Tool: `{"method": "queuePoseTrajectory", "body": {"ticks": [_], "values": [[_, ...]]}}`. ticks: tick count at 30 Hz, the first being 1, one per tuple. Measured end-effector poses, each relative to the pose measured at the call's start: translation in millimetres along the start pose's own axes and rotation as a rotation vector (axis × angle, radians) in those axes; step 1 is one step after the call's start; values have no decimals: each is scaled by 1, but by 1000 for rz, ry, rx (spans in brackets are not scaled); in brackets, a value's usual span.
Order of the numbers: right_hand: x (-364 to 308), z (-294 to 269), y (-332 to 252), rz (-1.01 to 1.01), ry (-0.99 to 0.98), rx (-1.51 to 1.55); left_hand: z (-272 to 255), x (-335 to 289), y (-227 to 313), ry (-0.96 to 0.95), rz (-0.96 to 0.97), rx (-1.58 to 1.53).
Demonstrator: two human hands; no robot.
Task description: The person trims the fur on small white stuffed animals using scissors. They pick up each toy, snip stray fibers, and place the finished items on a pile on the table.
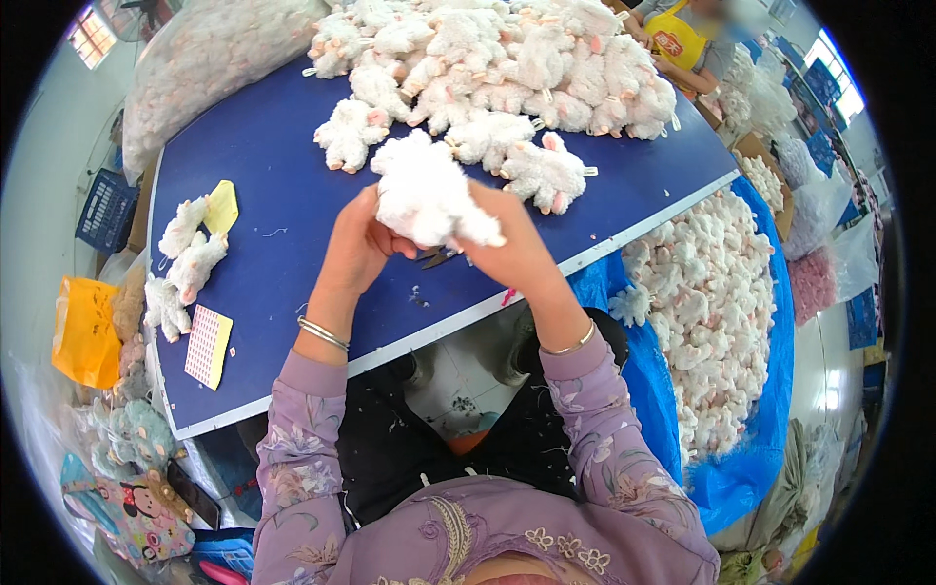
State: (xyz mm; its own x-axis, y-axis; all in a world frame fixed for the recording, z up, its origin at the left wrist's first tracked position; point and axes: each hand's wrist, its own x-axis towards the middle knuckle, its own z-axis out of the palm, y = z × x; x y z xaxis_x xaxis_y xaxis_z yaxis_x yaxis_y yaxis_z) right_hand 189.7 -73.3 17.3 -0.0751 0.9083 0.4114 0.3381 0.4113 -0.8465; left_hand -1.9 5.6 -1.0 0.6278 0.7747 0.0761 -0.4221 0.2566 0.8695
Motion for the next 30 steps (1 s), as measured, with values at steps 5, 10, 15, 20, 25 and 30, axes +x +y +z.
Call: {"method": "queuePoseTrajectory", "body": {"ticks": [5, 10, 15, 20, 25, 30], "values": [[-6, -79, -35, -332, 316, 923, -7, -3, 2, -89, 76, 21], [-15, -125, 32, 286, 426, -551, 3, 4, 2, -114, 34, 90], [-14, -104, 63, 344, 420, -537, 8, 1, 2, -107, 27, 104], [-3, -96, 17, 313, 469, 40, 10, -1, -6, -63, 122, 379], [1, -66, -3, 201, 266, 394, 24, -6, -8, -102, 179, 477], [10, -38, -9, 204, -21, 234, 25, -5, -3, -64, 7, 600]]}}
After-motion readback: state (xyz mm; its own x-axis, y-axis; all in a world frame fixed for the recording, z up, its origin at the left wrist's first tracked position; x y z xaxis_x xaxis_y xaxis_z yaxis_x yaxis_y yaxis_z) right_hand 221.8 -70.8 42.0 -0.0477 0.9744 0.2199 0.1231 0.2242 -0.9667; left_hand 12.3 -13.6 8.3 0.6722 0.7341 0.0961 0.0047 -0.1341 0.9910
